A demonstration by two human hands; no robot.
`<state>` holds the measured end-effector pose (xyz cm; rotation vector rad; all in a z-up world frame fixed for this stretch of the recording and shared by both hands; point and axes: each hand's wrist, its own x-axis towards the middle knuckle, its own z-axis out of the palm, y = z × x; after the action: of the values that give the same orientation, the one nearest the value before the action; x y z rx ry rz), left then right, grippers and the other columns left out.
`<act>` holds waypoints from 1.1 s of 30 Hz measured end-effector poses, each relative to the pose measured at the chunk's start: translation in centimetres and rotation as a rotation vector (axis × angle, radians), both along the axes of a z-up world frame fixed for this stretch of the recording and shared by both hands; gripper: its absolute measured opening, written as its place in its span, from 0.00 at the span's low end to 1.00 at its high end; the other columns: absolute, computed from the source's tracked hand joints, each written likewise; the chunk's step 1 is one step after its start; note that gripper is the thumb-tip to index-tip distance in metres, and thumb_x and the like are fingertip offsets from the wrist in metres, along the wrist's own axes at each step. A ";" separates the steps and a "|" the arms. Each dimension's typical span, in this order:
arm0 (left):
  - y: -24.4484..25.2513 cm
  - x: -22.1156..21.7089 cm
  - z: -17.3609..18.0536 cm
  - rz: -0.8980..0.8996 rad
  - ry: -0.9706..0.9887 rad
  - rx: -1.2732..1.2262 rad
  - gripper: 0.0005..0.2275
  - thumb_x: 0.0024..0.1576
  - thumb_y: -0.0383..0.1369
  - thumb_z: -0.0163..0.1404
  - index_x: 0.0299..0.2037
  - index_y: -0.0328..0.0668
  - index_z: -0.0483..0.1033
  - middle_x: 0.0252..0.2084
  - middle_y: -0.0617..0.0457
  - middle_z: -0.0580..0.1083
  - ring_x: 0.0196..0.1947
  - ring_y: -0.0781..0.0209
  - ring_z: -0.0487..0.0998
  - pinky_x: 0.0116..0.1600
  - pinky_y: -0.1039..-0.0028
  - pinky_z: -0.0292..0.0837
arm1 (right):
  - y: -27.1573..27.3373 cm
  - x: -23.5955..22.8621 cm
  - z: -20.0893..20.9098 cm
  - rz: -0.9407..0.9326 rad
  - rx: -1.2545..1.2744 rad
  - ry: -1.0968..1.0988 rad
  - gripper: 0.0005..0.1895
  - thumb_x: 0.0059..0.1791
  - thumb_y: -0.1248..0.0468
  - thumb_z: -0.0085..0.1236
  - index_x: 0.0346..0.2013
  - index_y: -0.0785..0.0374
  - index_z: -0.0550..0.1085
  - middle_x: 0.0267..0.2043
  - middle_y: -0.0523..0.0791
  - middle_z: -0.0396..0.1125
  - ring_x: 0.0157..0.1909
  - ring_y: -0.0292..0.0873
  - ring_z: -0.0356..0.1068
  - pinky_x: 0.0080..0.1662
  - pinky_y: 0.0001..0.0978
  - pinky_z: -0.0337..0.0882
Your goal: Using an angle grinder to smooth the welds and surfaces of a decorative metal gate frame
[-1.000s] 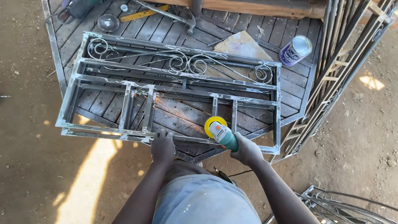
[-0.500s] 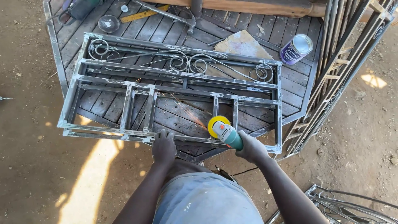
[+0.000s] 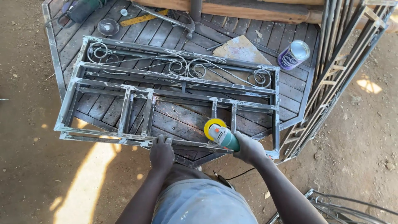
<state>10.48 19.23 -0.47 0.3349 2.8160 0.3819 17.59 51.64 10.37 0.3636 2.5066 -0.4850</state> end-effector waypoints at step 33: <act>-0.4 3.1 -2.3 -0.113 0.242 -0.073 0.37 0.49 0.42 0.58 0.72 0.47 0.61 0.68 0.46 0.64 0.73 0.45 0.60 0.72 0.58 0.60 | 12.1 -1.8 1.1 -1.062 -0.028 0.084 0.27 0.45 0.59 0.62 0.56 0.59 0.64 0.39 0.47 0.69 0.34 0.43 0.69 0.38 0.36 0.72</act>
<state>13.63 18.80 -2.75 0.5562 3.0174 0.2266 15.81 63.75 11.48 1.6979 2.1854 -0.9219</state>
